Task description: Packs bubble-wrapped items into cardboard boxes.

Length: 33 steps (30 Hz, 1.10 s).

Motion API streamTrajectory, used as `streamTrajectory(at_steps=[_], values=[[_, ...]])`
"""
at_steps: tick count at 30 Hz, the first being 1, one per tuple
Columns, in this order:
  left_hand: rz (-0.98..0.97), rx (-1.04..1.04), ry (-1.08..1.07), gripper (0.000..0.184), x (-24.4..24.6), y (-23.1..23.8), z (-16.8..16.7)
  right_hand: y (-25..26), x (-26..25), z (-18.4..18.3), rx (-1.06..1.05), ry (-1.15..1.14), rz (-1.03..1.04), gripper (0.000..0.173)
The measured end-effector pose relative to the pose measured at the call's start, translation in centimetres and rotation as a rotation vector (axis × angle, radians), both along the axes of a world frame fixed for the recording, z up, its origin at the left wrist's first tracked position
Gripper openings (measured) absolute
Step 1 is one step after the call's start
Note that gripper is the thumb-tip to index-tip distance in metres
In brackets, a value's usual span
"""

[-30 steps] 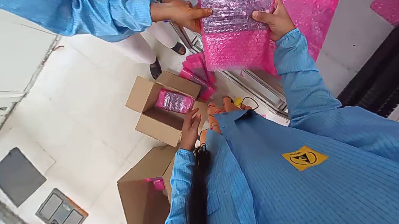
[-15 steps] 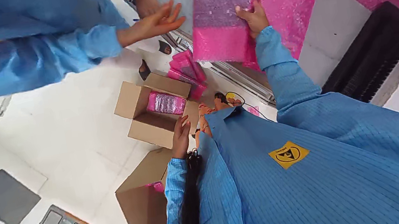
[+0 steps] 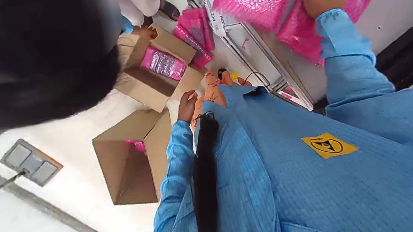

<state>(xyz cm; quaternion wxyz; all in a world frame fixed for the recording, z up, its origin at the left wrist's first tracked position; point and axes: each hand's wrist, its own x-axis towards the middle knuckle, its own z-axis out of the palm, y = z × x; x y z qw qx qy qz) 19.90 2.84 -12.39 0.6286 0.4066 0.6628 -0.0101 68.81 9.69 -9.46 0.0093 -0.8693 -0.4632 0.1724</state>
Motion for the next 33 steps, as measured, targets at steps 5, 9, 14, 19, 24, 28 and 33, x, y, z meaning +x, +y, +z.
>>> streamTrajectory(at_steps=[5,9,14,19,24,28,33], values=[[0.093,-0.036,0.065,0.048,-3.5,-5.1,-3.7,-1.5,0.0,2.5,0.108,0.077,0.058,0.061],[0.125,-0.108,0.159,0.049,-7.2,-11.1,-6.2,-4.6,-7.2,5.6,0.247,0.215,0.377,0.049],[0.124,-0.285,0.298,0.051,-11.9,-17.7,-8.6,-9.7,-19.1,5.0,-0.150,0.495,0.712,0.043],[0.279,-0.261,0.231,0.051,-15.2,-20.2,-10.4,-13.3,-26.5,0.6,-0.614,0.541,0.826,0.045],[0.295,-0.165,0.093,0.046,-17.0,-20.6,-11.4,-15.2,-31.8,-1.5,-0.741,0.464,0.767,0.048],[0.226,-0.169,0.009,0.047,-18.7,-21.9,-13.1,-16.1,-35.6,-2.4,-0.764,0.465,0.771,0.049],[0.267,-0.190,-0.059,0.045,-20.4,-23.0,-15.0,-16.4,-39.5,-4.0,-0.764,0.461,0.793,0.047]])
